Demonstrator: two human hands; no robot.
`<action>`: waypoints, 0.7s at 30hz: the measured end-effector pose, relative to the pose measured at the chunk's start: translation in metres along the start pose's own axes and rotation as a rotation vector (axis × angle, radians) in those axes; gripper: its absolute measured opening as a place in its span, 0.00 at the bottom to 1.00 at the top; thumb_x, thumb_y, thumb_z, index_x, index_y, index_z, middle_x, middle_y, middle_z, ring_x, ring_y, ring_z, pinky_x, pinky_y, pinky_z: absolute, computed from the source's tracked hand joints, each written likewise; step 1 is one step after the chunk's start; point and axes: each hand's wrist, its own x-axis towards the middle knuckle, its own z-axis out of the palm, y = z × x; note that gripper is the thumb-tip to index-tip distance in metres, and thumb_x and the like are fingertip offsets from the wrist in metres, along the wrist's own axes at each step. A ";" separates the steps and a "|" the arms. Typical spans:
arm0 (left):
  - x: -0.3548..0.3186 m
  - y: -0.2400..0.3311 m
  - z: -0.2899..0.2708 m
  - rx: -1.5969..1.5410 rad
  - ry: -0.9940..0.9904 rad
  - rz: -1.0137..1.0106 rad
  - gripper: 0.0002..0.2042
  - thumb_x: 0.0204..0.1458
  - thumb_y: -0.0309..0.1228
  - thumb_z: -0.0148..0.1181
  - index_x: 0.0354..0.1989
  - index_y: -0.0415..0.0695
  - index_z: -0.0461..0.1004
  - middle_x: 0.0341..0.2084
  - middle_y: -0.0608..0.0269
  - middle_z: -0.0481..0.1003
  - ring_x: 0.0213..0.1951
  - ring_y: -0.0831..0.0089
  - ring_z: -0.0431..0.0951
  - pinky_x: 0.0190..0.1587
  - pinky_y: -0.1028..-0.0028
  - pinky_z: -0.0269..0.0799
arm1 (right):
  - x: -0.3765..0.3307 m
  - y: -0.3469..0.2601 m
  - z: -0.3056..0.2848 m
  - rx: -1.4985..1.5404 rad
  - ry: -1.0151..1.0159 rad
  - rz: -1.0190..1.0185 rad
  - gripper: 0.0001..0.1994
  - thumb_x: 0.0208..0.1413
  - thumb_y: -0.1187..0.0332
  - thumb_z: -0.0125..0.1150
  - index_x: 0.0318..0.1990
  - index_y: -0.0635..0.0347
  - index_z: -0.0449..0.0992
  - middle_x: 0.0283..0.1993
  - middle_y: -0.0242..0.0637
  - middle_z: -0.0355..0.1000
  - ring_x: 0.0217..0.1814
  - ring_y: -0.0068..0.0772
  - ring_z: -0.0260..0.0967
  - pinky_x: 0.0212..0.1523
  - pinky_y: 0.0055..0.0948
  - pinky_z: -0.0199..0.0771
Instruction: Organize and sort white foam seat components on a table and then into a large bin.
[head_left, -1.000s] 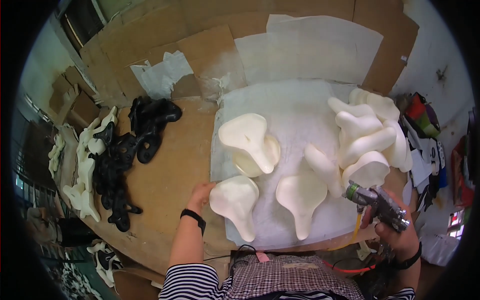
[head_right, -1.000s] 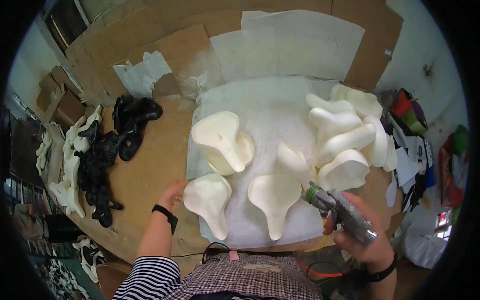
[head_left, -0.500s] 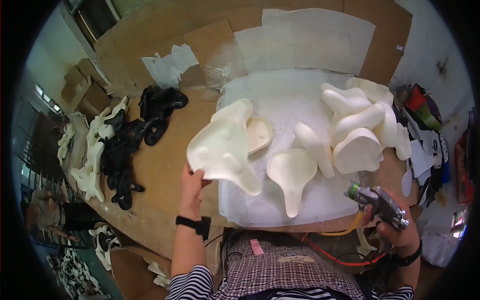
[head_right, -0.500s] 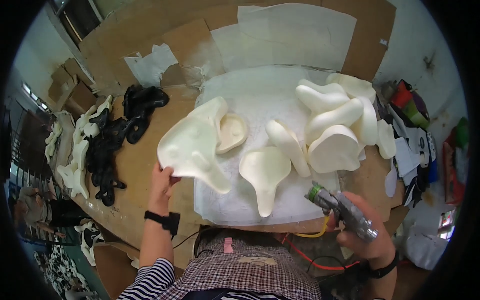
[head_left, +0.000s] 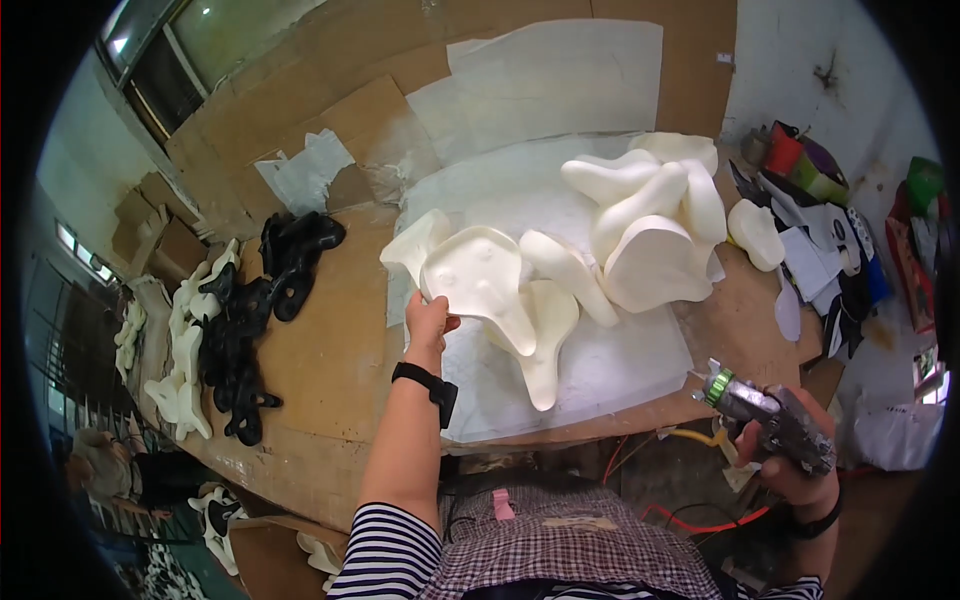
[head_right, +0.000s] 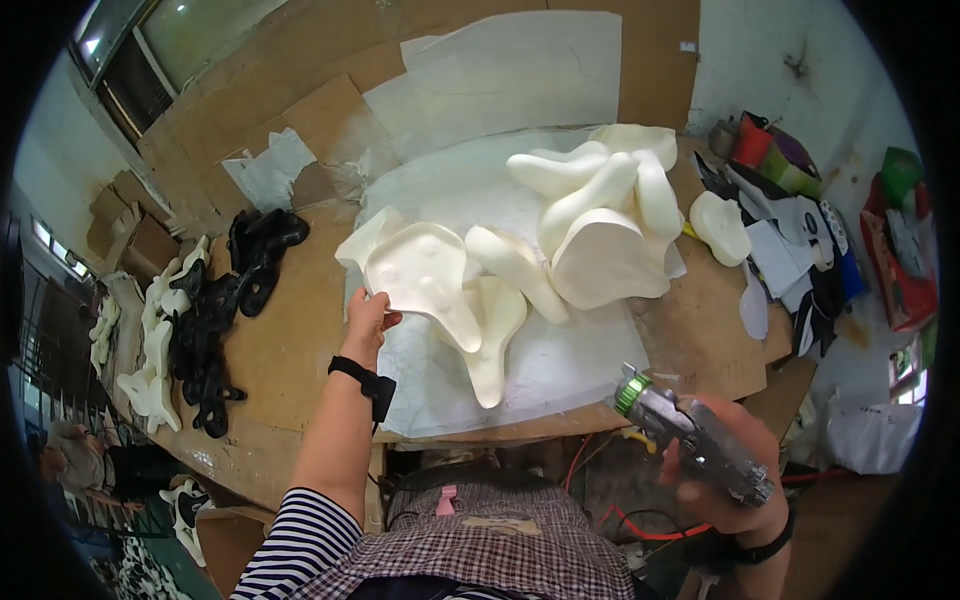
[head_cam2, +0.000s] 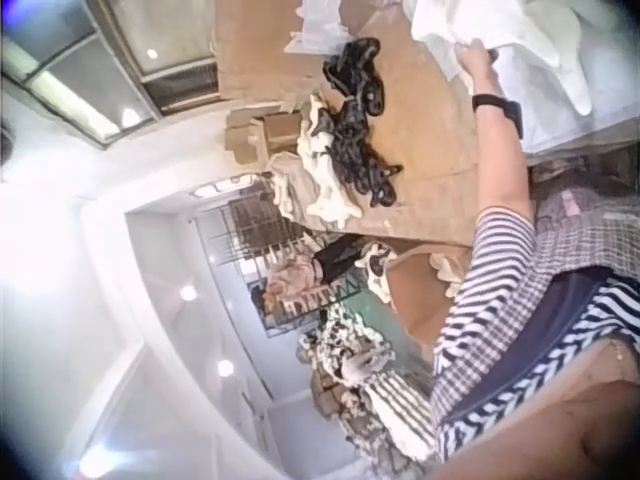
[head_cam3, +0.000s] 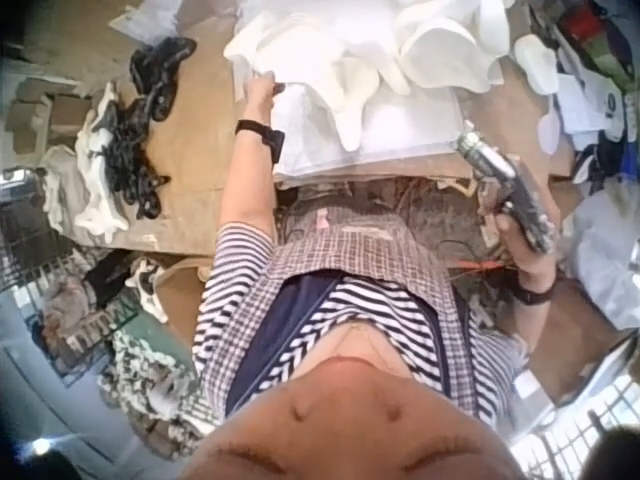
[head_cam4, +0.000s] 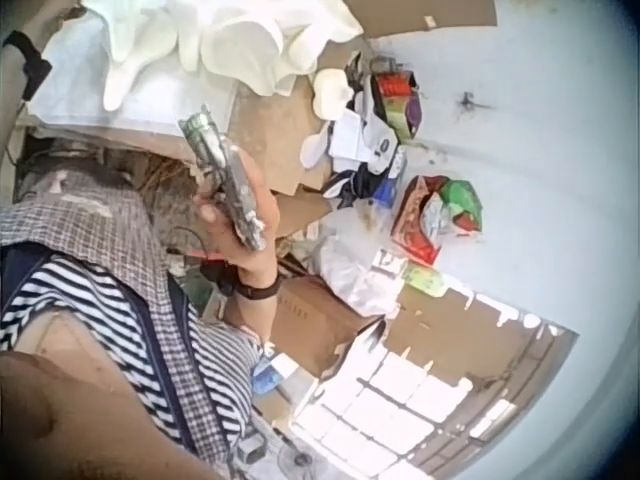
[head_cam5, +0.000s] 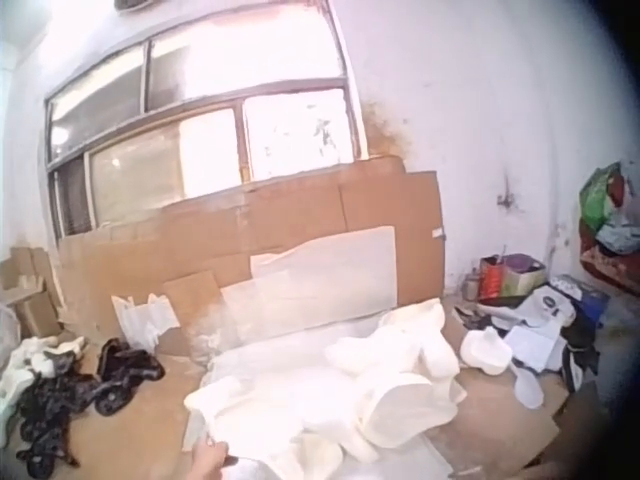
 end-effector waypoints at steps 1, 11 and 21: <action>0.001 0.000 0.002 -0.032 -0.015 -0.056 0.17 0.43 0.22 0.49 0.45 0.38 0.67 0.31 0.58 0.73 0.25 0.68 0.76 0.23 0.71 0.77 | -0.004 0.002 -0.004 0.053 0.024 0.015 0.32 0.45 0.65 0.69 0.57 0.65 0.64 0.29 0.38 0.73 0.31 0.27 0.73 0.33 0.28 0.73; 0.008 -0.003 -0.015 -0.078 0.013 -0.109 0.13 0.43 0.23 0.52 0.39 0.37 0.68 0.29 0.57 0.72 0.24 0.67 0.75 0.22 0.72 0.76 | 0.014 0.008 0.004 0.147 0.020 0.114 0.36 0.40 0.65 0.72 0.58 0.66 0.63 0.33 0.41 0.73 0.32 0.33 0.73 0.35 0.31 0.74; 0.089 0.062 -0.068 -0.239 0.018 -0.099 0.07 0.46 0.23 0.51 0.34 0.34 0.69 0.23 0.55 0.73 0.20 0.67 0.75 0.21 0.75 0.76 | 0.077 0.036 0.022 0.136 0.012 0.084 0.39 0.44 0.59 0.71 0.62 0.64 0.58 0.37 0.44 0.72 0.33 0.34 0.72 0.37 0.32 0.74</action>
